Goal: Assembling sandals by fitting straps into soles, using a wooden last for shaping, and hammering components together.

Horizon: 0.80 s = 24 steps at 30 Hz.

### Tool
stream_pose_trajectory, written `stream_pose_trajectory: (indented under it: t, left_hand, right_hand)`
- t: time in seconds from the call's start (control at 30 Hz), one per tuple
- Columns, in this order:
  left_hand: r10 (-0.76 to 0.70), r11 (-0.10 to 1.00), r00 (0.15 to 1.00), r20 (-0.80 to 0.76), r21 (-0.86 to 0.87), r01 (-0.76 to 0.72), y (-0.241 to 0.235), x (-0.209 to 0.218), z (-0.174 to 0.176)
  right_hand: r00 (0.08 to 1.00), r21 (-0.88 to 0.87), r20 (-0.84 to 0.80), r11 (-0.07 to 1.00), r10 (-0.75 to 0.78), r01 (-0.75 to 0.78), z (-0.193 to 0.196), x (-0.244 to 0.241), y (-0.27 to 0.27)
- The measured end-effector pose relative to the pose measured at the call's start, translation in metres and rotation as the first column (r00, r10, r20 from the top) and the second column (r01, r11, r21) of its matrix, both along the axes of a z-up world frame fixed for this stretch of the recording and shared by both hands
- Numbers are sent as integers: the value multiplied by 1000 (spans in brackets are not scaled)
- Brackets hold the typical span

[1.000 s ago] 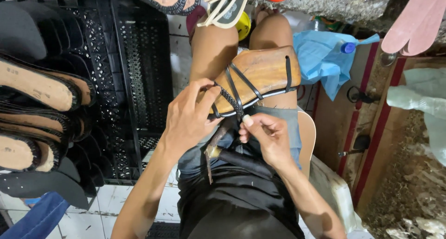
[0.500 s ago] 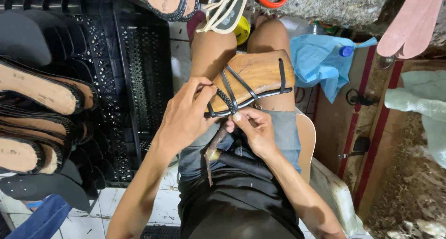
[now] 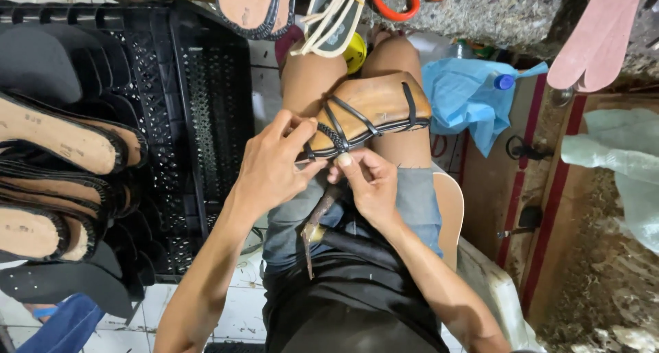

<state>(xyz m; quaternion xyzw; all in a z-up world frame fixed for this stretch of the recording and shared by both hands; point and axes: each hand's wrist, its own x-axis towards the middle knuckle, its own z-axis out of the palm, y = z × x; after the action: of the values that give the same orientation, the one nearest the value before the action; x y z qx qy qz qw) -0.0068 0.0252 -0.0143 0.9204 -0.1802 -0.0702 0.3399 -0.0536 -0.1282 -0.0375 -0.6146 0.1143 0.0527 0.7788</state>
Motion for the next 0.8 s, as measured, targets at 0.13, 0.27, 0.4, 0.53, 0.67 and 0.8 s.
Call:
stream_pose_trajectory:
  t: [0.13, 0.27, 0.4, 0.53, 0.67, 0.8]
  left_hand:
    - [-46, 998, 999, -3, 51, 46, 2, 1, 6]
    - [-76, 994, 997, 18, 84, 74, 0, 4, 5]
    - [-95, 986, 993, 69, 145, 84, -1, 2, -4]
    - [-88, 977, 977, 194, 207, 47, -4, 2, -4]
    - [-107, 974, 924, 366, 225, 24, -1, -2, -16]
    - [-127, 983, 800, 586, 184, 20, -6, -17, 2]
  right_hand:
    - [989, -432, 117, 901, 93, -34, 2, 15, -18]
    - [769, -899, 430, 298, 472, 320, 19, 31, -44]
    - [653, -922, 387, 266, 651, 281, 33, 53, -32]
    - [595, -895, 444, 359, 669, 265, 22, 56, -28]
    - [601, -891, 436, 416, 670, 183, 19, 56, -35]
    - [575, -863, 427, 504, 698, 30, 61, 61, -56]
